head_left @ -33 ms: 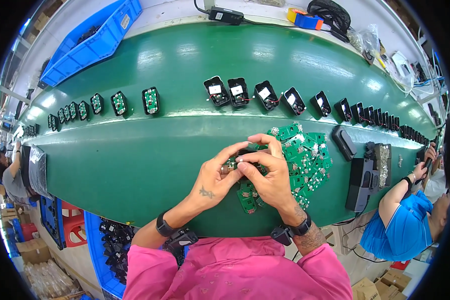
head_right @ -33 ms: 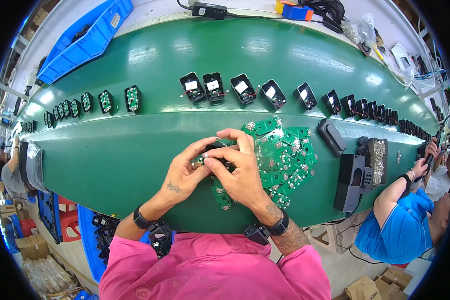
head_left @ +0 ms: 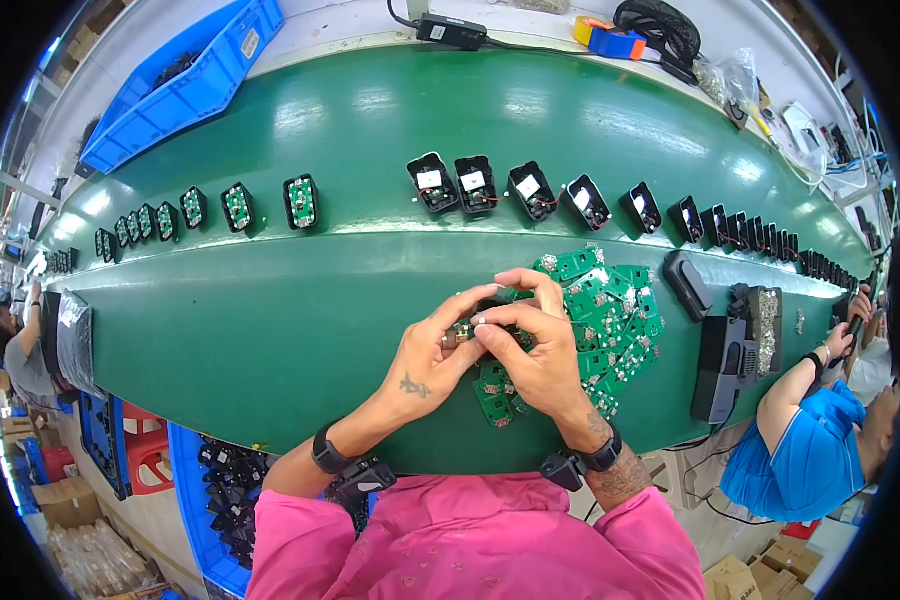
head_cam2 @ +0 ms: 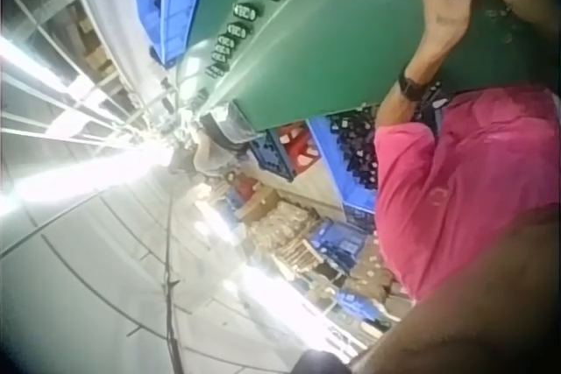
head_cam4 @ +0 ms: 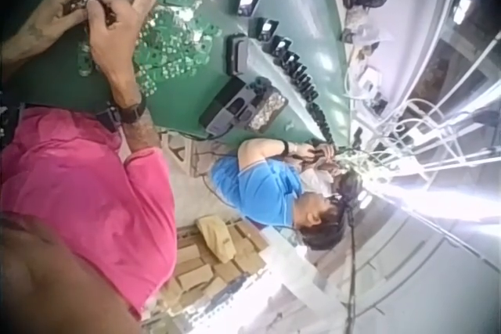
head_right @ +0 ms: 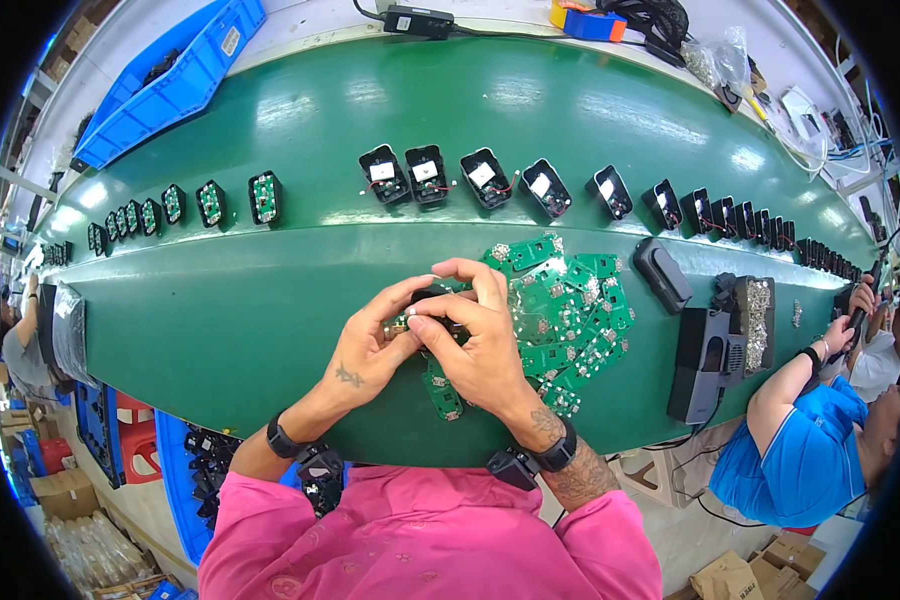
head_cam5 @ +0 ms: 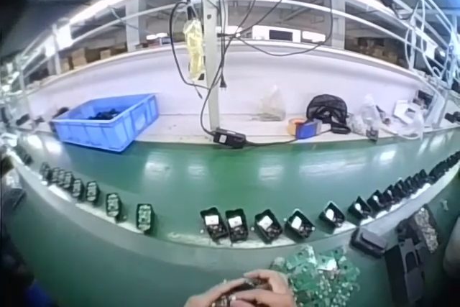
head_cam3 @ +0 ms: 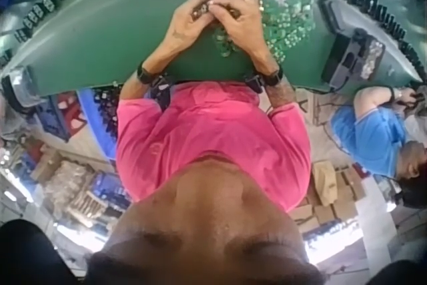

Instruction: The person assembles electronic devices by picking up a black housing and a circuit board, fitting the board into the housing, and placing the unit on the conveyor belt.

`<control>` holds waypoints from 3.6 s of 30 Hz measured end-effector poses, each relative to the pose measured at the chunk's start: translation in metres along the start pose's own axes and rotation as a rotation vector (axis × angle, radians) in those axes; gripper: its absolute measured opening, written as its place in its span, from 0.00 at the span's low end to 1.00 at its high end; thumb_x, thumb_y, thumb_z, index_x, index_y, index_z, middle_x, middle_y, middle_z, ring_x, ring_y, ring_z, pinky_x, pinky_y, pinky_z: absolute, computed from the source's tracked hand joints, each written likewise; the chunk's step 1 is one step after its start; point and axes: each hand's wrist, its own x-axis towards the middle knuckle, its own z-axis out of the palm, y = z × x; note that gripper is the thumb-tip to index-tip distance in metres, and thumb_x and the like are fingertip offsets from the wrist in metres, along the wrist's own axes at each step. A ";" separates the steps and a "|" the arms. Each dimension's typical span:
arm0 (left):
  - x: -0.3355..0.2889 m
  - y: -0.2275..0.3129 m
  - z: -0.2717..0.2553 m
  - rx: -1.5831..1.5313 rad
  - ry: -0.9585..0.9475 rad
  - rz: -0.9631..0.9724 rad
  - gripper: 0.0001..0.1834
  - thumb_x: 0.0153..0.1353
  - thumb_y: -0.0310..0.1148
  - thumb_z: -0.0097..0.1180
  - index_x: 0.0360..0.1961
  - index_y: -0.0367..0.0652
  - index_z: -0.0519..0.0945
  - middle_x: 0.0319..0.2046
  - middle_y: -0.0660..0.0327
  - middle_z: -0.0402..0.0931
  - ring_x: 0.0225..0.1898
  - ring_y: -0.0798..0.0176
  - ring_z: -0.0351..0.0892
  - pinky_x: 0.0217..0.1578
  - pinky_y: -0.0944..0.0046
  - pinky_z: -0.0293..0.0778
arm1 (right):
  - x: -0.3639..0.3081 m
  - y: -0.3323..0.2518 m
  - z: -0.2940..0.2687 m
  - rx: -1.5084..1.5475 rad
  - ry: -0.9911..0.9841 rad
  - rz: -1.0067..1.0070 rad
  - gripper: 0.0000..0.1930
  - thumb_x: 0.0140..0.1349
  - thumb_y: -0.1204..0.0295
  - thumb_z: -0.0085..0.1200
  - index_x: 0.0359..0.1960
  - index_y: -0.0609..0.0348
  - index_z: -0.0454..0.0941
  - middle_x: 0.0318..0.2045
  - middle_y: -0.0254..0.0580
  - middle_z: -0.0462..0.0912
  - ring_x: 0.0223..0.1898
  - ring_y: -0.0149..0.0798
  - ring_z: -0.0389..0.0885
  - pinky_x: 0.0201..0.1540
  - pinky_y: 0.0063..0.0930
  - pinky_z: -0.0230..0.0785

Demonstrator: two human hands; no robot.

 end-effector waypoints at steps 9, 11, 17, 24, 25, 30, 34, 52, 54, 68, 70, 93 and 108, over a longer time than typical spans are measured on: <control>-0.001 0.013 -0.002 -0.197 0.113 -0.175 0.27 0.69 0.24 0.49 0.69 0.42 0.63 0.52 0.50 0.76 0.24 0.67 0.82 0.22 0.74 0.77 | -0.003 -0.009 0.000 -0.229 0.182 -0.136 0.04 0.58 0.75 0.61 0.35 0.57 0.82 0.44 0.46 0.74 0.48 0.43 0.70 0.46 0.35 0.67; -0.001 0.015 0.001 -0.221 0.145 -0.162 0.27 0.69 0.24 0.49 0.68 0.42 0.63 0.52 0.49 0.75 0.25 0.67 0.83 0.22 0.73 0.77 | -0.004 -0.009 0.001 -0.218 0.147 -0.183 0.04 0.58 0.76 0.61 0.34 0.59 0.81 0.39 0.45 0.75 0.42 0.44 0.72 0.41 0.35 0.68; 0.000 0.010 0.000 -0.224 0.236 -0.087 0.25 0.69 0.25 0.51 0.67 0.41 0.65 0.54 0.48 0.75 0.26 0.67 0.83 0.22 0.73 0.77 | 0.001 -0.006 0.007 -0.205 0.080 -0.341 0.04 0.56 0.80 0.60 0.31 0.62 0.78 0.23 0.42 0.76 0.23 0.44 0.76 0.26 0.36 0.67; -0.003 0.005 0.006 -0.081 0.253 0.039 0.25 0.67 0.23 0.54 0.65 0.40 0.68 0.53 0.49 0.75 0.26 0.71 0.81 0.22 0.74 0.76 | 0.000 -0.006 0.003 -0.092 -0.018 -0.235 0.02 0.57 0.79 0.58 0.30 0.62 0.77 0.22 0.41 0.76 0.20 0.41 0.76 0.22 0.34 0.65; -0.003 0.005 0.007 -0.081 0.250 0.038 0.25 0.67 0.23 0.54 0.65 0.40 0.68 0.53 0.49 0.75 0.26 0.71 0.81 0.22 0.74 0.76 | 0.000 -0.007 0.003 -0.068 -0.031 -0.217 0.02 0.57 0.79 0.58 0.30 0.63 0.77 0.21 0.41 0.76 0.19 0.40 0.76 0.21 0.33 0.64; -0.002 0.010 0.005 -0.030 0.159 0.072 0.27 0.65 0.19 0.54 0.66 0.39 0.69 0.51 0.54 0.77 0.32 0.71 0.82 0.25 0.74 0.78 | -0.001 -0.008 -0.002 -0.027 -0.034 -0.144 0.03 0.58 0.79 0.58 0.28 0.64 0.77 0.21 0.41 0.76 0.18 0.36 0.75 0.20 0.29 0.64; -0.002 0.010 0.003 -0.023 0.124 0.093 0.29 0.63 0.16 0.53 0.67 0.38 0.68 0.52 0.56 0.77 0.36 0.70 0.83 0.27 0.74 0.79 | 0.000 -0.012 -0.007 -0.018 -0.064 -0.074 0.04 0.57 0.77 0.58 0.26 0.62 0.77 0.22 0.45 0.78 0.21 0.46 0.79 0.23 0.38 0.69; -0.001 0.011 -0.003 0.458 0.109 0.112 0.41 0.56 0.15 0.58 0.71 0.40 0.61 0.57 0.45 0.75 0.31 0.69 0.84 0.29 0.68 0.79 | -0.001 -0.002 -0.010 -0.035 -0.053 -0.082 0.03 0.56 0.78 0.58 0.27 0.66 0.78 0.21 0.41 0.78 0.17 0.35 0.74 0.21 0.29 0.65; 0.001 0.014 -0.005 0.747 0.068 0.171 0.40 0.55 0.16 0.59 0.71 0.41 0.63 0.53 0.47 0.79 0.36 0.66 0.84 0.35 0.64 0.80 | -0.001 -0.001 -0.012 -0.039 -0.052 -0.081 0.03 0.56 0.78 0.58 0.27 0.66 0.78 0.21 0.41 0.78 0.18 0.34 0.74 0.21 0.28 0.65; 0.002 0.007 0.007 0.372 0.168 0.209 0.28 0.61 0.16 0.55 0.64 0.36 0.71 0.53 0.51 0.78 0.48 0.66 0.81 0.45 0.67 0.79 | 0.001 -0.007 -0.018 0.037 -0.079 -0.027 0.05 0.57 0.78 0.59 0.26 0.65 0.77 0.20 0.37 0.76 0.17 0.29 0.72 0.20 0.24 0.61; 0.002 0.006 0.009 0.342 0.175 0.201 0.27 0.62 0.16 0.55 0.64 0.37 0.72 0.53 0.51 0.78 0.48 0.66 0.81 0.45 0.68 0.79 | 0.001 -0.009 -0.019 0.049 -0.108 0.032 0.05 0.57 0.78 0.59 0.27 0.66 0.78 0.19 0.37 0.76 0.17 0.29 0.71 0.20 0.25 0.60; 0.002 -0.002 0.022 0.771 0.312 0.460 0.28 0.54 0.15 0.58 0.58 0.40 0.77 0.50 0.39 0.77 0.41 0.39 0.83 0.38 0.57 0.82 | -0.002 -0.002 -0.014 0.000 -0.114 0.062 0.05 0.60 0.75 0.58 0.29 0.65 0.78 0.22 0.48 0.78 0.21 0.46 0.78 0.24 0.36 0.67; 0.011 0.017 0.006 -0.105 0.103 -0.035 0.36 0.58 0.13 0.56 0.69 0.40 0.65 0.58 0.51 0.71 0.47 0.64 0.82 0.46 0.68 0.83 | 0.000 0.005 -0.017 0.298 -0.017 0.262 0.05 0.66 0.78 0.57 0.38 0.70 0.77 0.28 0.38 0.83 0.25 0.24 0.81 0.25 0.18 0.72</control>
